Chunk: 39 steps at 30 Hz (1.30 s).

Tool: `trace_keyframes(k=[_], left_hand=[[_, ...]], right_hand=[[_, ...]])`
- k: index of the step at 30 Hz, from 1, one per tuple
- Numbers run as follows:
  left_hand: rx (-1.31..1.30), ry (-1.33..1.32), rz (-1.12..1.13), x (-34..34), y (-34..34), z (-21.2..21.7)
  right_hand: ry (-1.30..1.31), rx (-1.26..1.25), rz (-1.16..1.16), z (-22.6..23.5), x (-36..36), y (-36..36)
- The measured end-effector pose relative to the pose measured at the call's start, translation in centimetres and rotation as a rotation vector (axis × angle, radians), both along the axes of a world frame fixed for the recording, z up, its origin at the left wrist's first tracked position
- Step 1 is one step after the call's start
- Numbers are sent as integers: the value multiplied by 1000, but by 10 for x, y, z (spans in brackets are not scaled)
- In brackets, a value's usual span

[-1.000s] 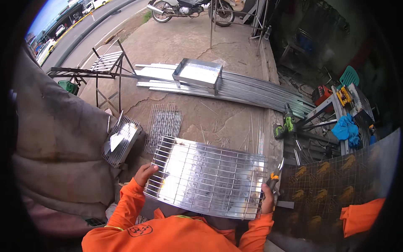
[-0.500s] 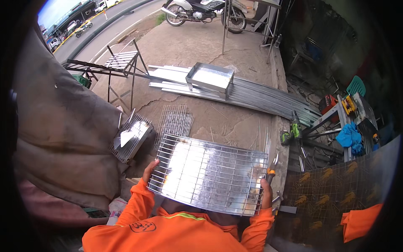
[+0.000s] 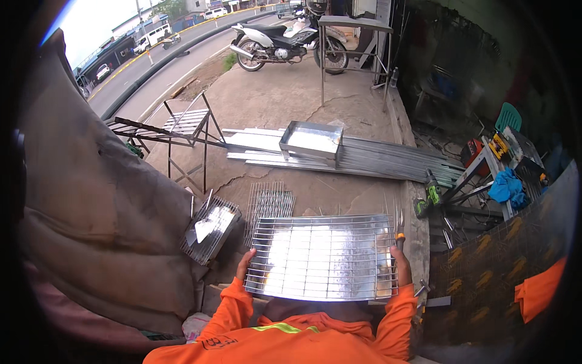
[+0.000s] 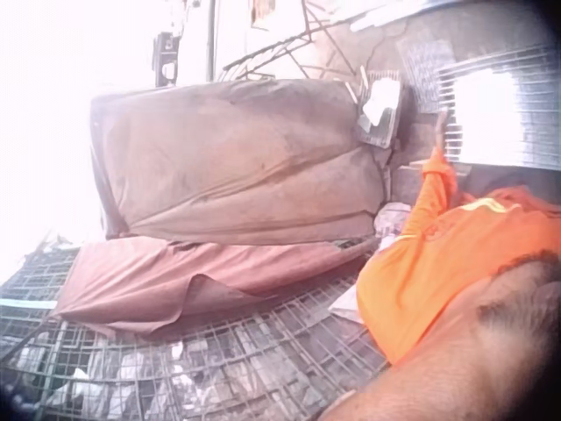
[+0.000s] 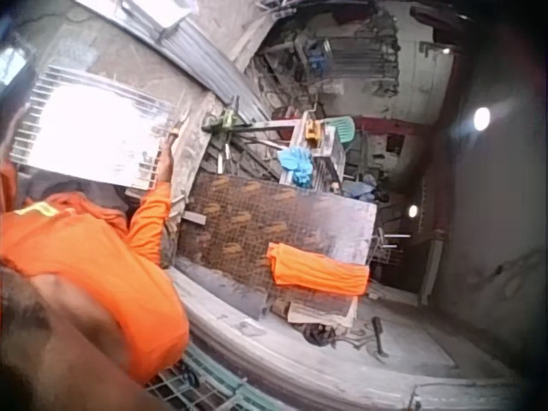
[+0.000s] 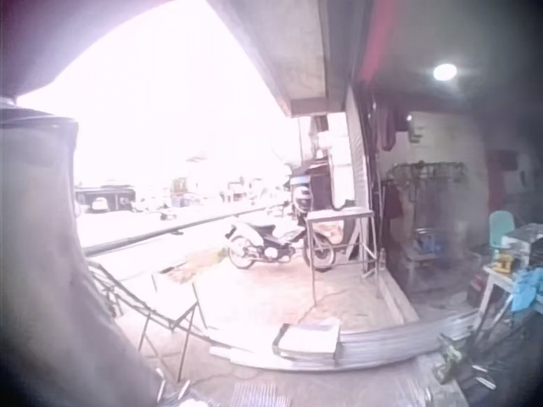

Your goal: Manually assembling and securing a metal wire grate using pliers and wire.

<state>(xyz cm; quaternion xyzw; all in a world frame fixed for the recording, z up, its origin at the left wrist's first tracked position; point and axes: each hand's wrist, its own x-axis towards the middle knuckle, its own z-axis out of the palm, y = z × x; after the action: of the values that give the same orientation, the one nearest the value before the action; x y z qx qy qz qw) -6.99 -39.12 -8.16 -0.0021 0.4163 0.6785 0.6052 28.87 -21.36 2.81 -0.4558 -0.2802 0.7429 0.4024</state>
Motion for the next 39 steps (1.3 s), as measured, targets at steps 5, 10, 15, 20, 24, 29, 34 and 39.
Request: trace_keyframes(k=[5, 10, 15, 20, 24, 29, 34, 39], left_hand=[[-72, -55, -114, 4, 13, 11], [3, -44, -42, 12, 27, -7], [-66, 18, -167, 4, 43, -15], [-203, 836, -261, -3, 65, 18], [-242, 1066, -275, 16, 72, 53], [-215, 1077, -233, 15, 55, 28], [-85, 873, -12, 21, 52, 27], [-234, 852, -23, 23, 61, 27]], right_hand=[[81, -53, 152, -59, 23, 33], [176, -71, 78, -74, 17, 36], [160, -103, 80, -97, 40, 53], [148, -54, -9, -76, 51, 44], [66, -41, -86, -116, 92, 42], [-31, 41, -261, -129, 94, 23], [-163, 128, -231, -110, 95, 32], [-199, 168, -251, -87, 90, 41]])
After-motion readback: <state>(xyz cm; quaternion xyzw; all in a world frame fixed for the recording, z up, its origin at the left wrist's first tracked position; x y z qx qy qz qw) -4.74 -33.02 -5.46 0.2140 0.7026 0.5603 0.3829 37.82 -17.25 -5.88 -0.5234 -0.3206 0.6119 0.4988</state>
